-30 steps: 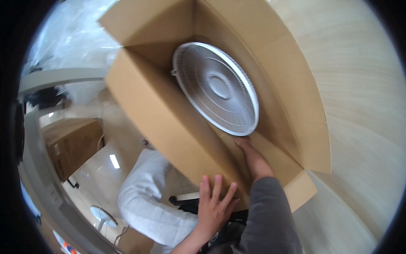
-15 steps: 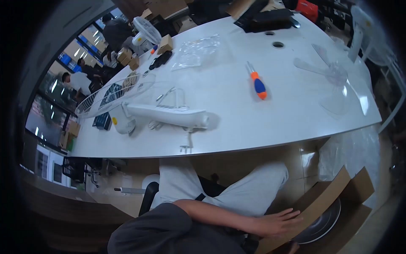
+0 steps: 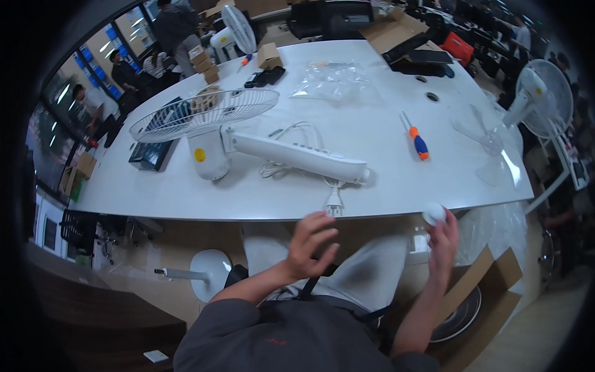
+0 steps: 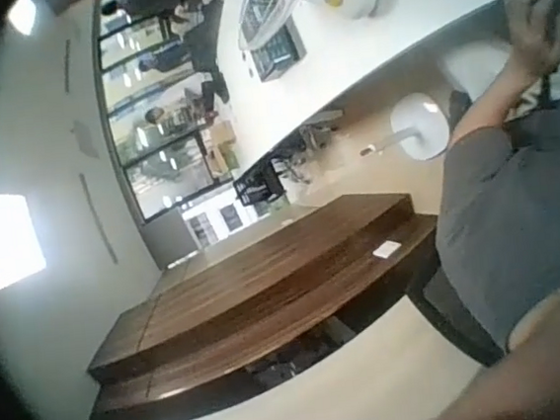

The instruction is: Assembling or disassembling an electric fan using a screwdriver.

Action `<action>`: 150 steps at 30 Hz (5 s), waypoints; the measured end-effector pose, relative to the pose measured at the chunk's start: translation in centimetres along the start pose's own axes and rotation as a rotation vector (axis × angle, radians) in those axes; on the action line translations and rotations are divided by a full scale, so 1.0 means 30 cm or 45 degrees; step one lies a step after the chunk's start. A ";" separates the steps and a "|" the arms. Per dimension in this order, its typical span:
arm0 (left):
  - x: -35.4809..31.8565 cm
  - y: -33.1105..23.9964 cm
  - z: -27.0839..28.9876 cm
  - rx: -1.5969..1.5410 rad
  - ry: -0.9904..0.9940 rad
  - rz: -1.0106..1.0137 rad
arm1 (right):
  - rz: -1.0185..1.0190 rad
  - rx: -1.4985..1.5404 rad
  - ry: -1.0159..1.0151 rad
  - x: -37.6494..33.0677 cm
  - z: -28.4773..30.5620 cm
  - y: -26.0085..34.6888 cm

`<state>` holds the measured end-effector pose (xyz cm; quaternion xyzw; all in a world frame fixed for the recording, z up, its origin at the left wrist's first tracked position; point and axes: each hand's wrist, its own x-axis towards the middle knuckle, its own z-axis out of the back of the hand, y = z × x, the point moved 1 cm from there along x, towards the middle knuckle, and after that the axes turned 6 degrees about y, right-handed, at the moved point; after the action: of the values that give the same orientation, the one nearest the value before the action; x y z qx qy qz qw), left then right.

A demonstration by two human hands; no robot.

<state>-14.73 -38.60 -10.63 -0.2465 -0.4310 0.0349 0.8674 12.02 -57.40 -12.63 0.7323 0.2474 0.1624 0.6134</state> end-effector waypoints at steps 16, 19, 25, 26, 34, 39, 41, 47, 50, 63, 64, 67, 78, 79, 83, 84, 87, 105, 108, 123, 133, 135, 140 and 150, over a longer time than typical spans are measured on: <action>-0.126 0.220 0.448 0.524 -0.353 0.480 | 0.572 -1.289 0.243 0.562 -0.579 -0.052; -0.121 0.262 0.466 0.491 -0.354 0.511 | 0.634 -1.179 0.199 0.576 -0.577 -0.066; -0.087 0.343 0.563 0.748 -0.616 0.632 | 0.750 -0.816 0.030 0.598 -0.587 -0.049; -0.088 0.381 0.596 0.839 -0.628 0.707 | 0.730 -0.715 0.000 0.616 -0.565 -0.047; 0.009 0.691 0.747 0.218 -0.592 1.221 | 1.141 -1.538 -0.002 0.647 -0.518 0.015; 0.042 0.708 0.817 0.234 -0.413 1.263 | 1.070 -1.570 0.082 0.593 -0.578 0.098; 0.079 0.713 0.842 0.273 -0.370 1.276 | 0.994 -1.376 0.295 0.476 -0.708 0.197; 0.175 0.724 0.917 -0.178 -0.155 1.208 | 0.701 -1.298 1.237 0.338 -0.959 0.163; 0.149 0.743 0.897 -0.259 -0.252 1.132 | 0.648 -1.419 1.369 0.356 -0.999 0.106; -0.193 0.980 0.868 -0.817 -0.651 0.740 | 0.942 -1.863 1.044 0.346 -1.076 0.146; -0.211 0.985 0.866 -0.812 -0.662 0.748 | 0.943 -1.865 1.050 0.353 -1.070 0.143; -0.231 1.014 0.837 -0.823 -0.667 0.765 | 0.862 -1.692 1.078 0.369 -1.044 0.137; 0.302 1.062 -0.151 -1.443 -0.078 0.666 | 1.070 -1.317 0.407 0.474 -0.704 0.275; 0.338 1.043 -0.237 -1.480 -0.026 0.664 | 0.965 -1.316 0.157 0.553 -0.583 0.305; 0.416 1.015 -0.450 -1.554 0.096 0.696 | 0.577 -1.874 -0.710 0.833 0.072 0.364; 0.426 1.036 -0.462 -1.539 0.081 0.715 | 0.362 -1.842 -0.816 0.871 0.126 0.390; 0.491 1.026 -0.575 -1.562 0.106 0.754 | 0.194 -1.762 -0.917 1.029 0.476 0.369; 0.661 1.071 -0.374 -1.434 -0.214 1.104 | -0.938 -1.619 -0.566 1.168 0.339 0.446; 0.645 1.044 -0.275 -1.440 -0.225 1.146 | -0.720 -1.783 -0.666 1.094 0.261 0.478; -0.139 0.765 0.988 -0.736 -0.905 1.501 | 0.330 -1.358 1.063 0.350 -1.387 0.728; -0.198 0.517 1.263 -0.188 -1.670 1.477 | 0.411 -1.512 1.152 0.374 -1.492 0.587; 0.142 0.419 1.351 0.562 -0.847 1.233 | 0.447 -1.486 1.155 0.380 -1.484 0.578; 0.297 0.491 1.117 0.541 0.626 1.259 | 0.528 -1.448 1.204 0.395 -1.494 0.558; 0.200 0.489 1.032 0.489 0.777 1.365 | 0.560 -1.473 1.209 0.322 -1.538 0.651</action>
<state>-32.43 -11.80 2.72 -0.2667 0.0319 0.4682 0.8418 -1.80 -16.68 14.82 0.1802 0.2086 0.6795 0.6799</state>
